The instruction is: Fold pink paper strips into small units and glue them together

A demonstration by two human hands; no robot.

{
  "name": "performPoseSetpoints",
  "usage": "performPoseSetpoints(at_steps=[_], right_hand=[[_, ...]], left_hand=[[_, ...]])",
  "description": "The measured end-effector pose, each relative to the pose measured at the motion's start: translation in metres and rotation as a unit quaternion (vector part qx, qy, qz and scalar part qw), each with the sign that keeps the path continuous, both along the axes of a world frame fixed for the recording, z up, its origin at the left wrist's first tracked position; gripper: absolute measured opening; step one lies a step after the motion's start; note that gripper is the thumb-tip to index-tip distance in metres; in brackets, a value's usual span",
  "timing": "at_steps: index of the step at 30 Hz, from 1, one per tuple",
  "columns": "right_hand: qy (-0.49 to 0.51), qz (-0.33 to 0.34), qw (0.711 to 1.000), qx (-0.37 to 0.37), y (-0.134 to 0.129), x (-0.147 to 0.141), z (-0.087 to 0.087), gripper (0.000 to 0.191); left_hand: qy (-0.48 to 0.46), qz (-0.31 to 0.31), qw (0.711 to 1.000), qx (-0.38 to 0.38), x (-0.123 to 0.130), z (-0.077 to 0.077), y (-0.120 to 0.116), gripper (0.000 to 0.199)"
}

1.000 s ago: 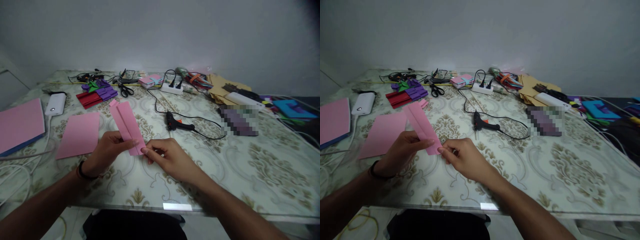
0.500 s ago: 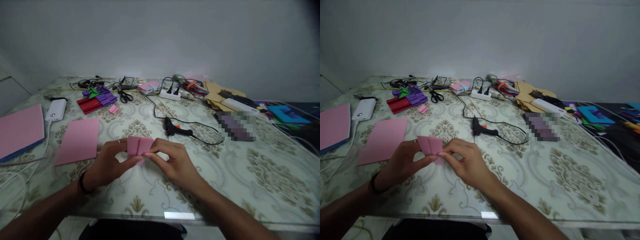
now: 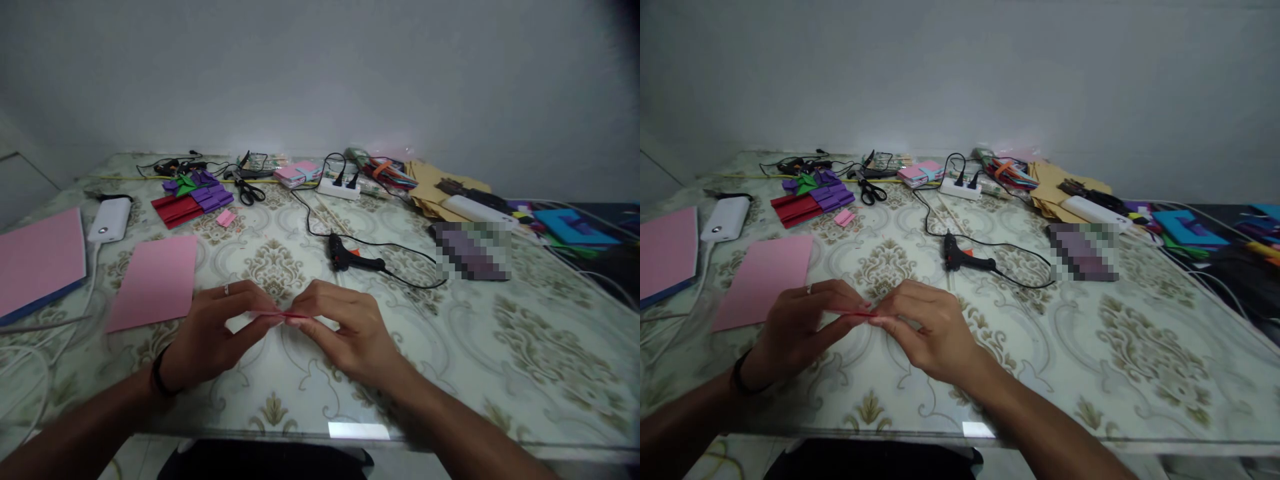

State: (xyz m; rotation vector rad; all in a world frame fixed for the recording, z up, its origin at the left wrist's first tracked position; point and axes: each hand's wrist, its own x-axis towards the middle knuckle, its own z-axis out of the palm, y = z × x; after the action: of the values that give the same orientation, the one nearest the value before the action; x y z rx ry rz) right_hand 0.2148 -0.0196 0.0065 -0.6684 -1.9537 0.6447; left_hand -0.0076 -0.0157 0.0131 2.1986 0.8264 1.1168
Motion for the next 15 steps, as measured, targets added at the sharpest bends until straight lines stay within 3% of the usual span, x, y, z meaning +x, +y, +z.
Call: performPoseSetpoints(at_steps=[9,15], right_hand=[[-0.033,0.031,0.999,-0.013,-0.0009,-0.0016,-0.0012,0.018],[-0.041,0.041,0.997,-0.054,-0.0026,-0.0029,-0.0002,0.019]], left_hand=[[0.044,-0.006,0.997,-0.062,-0.003,0.0076,-0.0034,0.01],[0.01,-0.02,0.994,-0.107,-0.0051,0.0072,-0.0032,0.011]])
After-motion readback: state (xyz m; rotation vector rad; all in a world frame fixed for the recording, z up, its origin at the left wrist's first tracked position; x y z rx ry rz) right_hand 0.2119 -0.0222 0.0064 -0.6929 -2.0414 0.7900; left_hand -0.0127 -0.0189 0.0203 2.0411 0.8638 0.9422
